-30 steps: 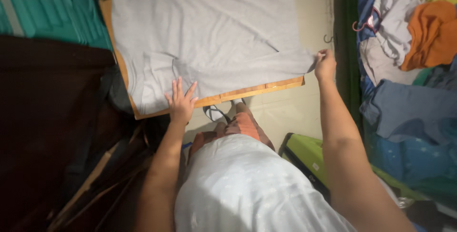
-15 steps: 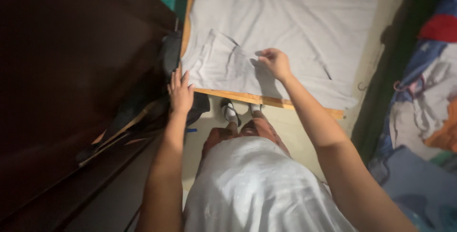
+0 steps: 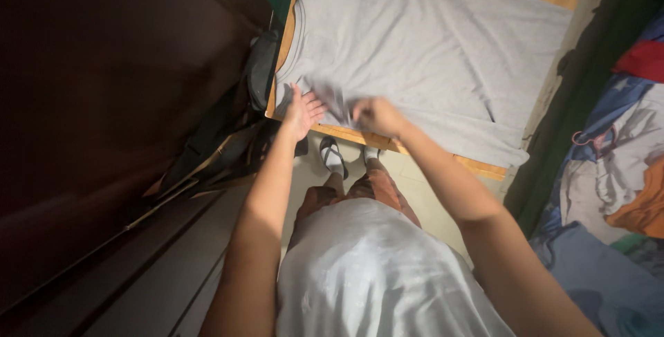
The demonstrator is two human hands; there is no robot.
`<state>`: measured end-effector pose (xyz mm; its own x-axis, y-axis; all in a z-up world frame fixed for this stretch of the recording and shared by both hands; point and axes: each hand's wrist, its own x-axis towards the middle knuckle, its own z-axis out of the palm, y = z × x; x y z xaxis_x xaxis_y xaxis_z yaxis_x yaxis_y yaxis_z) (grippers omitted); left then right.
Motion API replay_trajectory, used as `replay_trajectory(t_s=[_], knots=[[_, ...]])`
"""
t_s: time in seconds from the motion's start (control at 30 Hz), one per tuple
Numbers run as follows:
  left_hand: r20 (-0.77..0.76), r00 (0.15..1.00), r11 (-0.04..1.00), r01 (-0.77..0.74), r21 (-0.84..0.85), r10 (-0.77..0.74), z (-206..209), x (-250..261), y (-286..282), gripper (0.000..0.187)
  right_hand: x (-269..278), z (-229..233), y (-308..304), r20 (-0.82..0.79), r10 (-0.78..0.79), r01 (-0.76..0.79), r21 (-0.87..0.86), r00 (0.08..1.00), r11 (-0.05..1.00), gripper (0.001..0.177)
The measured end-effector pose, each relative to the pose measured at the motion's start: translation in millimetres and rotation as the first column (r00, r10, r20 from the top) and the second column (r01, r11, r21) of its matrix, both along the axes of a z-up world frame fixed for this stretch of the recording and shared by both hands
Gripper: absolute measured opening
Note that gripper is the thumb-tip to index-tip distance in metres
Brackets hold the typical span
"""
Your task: The person folds a grey t-shirt and a blue t-shirt on a wooden table. They smooth out the fabric, fold the sides and bottom up, and then fold the shirts in half to create neat rectangular stacks.
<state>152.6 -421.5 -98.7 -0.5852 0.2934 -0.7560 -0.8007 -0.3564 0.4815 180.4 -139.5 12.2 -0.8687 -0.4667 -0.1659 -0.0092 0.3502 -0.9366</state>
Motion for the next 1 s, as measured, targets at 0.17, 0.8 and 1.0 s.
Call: replay_trajectory(t_s=[0.17,0.8,1.0], knots=[[-0.102,0.976,0.92,0.143,-0.365,-0.192,0.6,-1.8,11.6,0.085,36.6,-10.4,-1.8,0.343,-0.259,0.353,-0.246,0.903,0.903,0.018],[-0.449,0.748,0.666,-0.013,-0.746,-0.489,86.5,6.0,19.7,0.059,41.3,-30.0,-13.2,0.002,-0.493,0.487,-0.158,0.87,0.859,0.037],[-0.448,0.432,0.436,-0.132,-0.89,-0.782,63.5,5.6,6.4,0.073,44.5,-14.5,-2.1,-0.161,-0.435,0.442,0.009,0.886,0.897,0.047]])
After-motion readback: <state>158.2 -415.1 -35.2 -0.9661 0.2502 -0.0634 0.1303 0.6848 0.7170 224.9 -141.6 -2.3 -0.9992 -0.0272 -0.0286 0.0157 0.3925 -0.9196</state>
